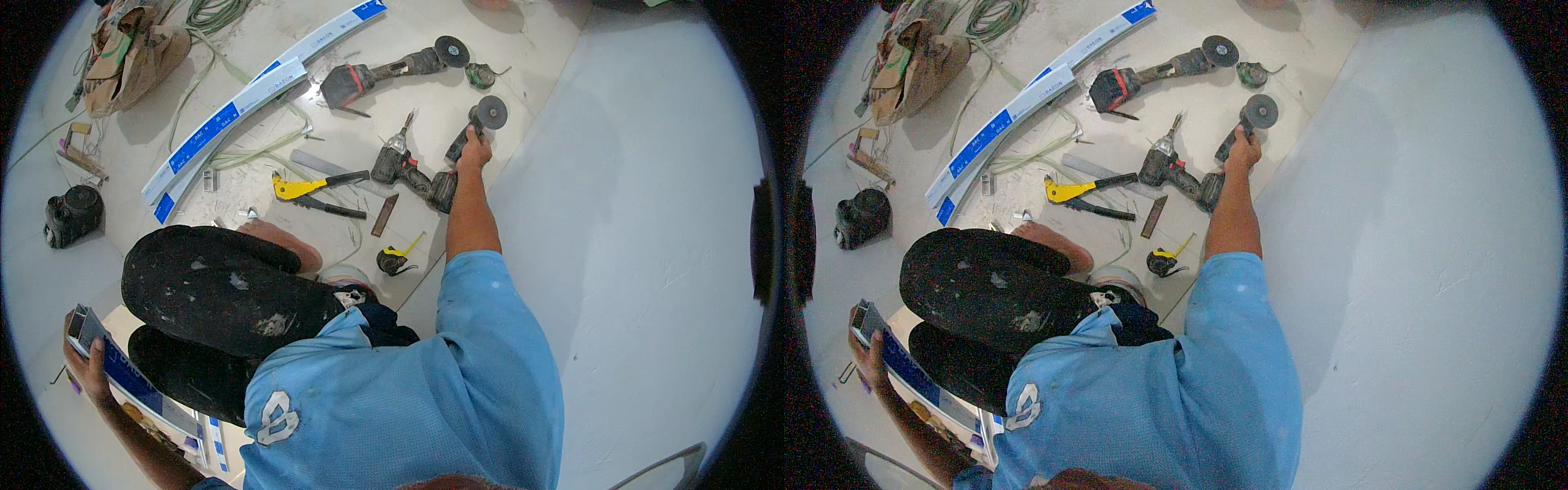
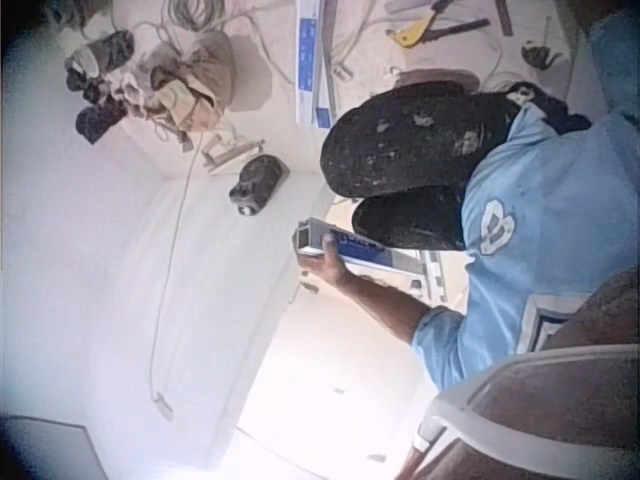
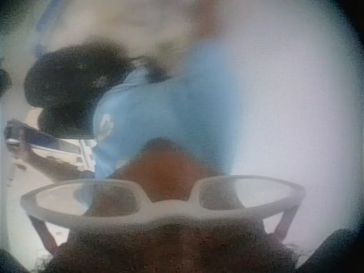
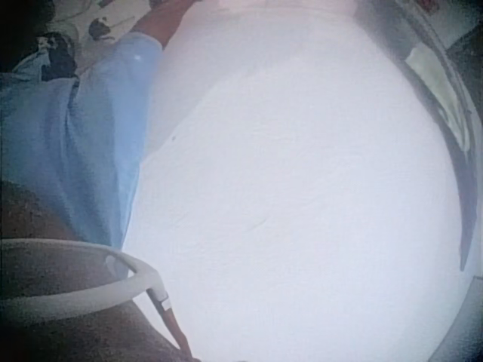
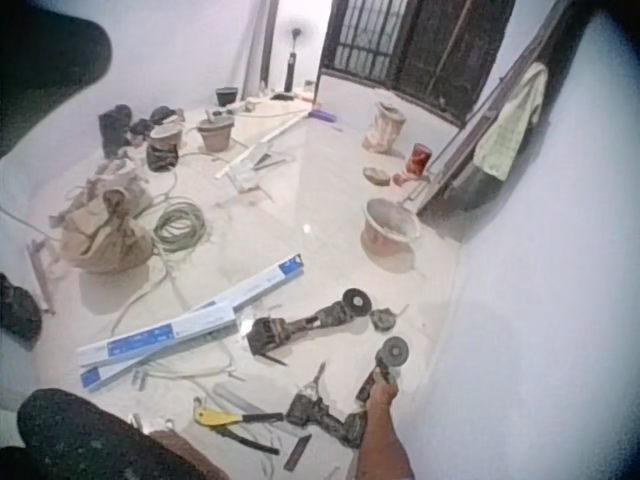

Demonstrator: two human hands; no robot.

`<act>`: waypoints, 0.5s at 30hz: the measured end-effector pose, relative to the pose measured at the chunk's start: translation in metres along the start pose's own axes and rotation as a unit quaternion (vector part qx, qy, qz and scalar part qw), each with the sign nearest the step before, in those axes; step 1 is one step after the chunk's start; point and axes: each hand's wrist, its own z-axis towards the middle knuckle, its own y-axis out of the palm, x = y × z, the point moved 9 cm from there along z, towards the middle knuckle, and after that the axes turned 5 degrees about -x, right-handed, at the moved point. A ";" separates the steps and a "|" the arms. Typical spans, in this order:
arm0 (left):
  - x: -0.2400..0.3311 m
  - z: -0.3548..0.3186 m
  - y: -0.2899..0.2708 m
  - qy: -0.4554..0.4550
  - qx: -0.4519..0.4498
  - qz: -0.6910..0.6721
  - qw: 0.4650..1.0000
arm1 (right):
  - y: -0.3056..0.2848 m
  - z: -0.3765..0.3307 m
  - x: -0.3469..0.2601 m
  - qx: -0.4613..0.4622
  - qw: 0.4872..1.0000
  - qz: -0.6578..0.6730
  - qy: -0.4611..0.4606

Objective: The person sits on the floor and assembles a metal frame using various tools. They use a hammer to secure joints, a drill to create holes, and a grinder to smooth edges. The person handles multiple metal profiles and brackets, fitting them together to form a structure.

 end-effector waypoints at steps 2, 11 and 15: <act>0.009 0.004 0.004 -0.027 -0.009 0.004 1.000 | -0.004 0.004 0.001 0.000 1.000 -0.019 -0.004; 0.039 0.003 0.029 -0.136 -0.020 -0.070 0.988 | -0.013 0.030 -0.002 -0.002 0.958 -0.285 -0.045; 0.074 -0.003 0.033 -0.153 -0.018 -0.042 0.987 | -0.010 0.023 0.012 -0.037 0.959 -0.280 0.032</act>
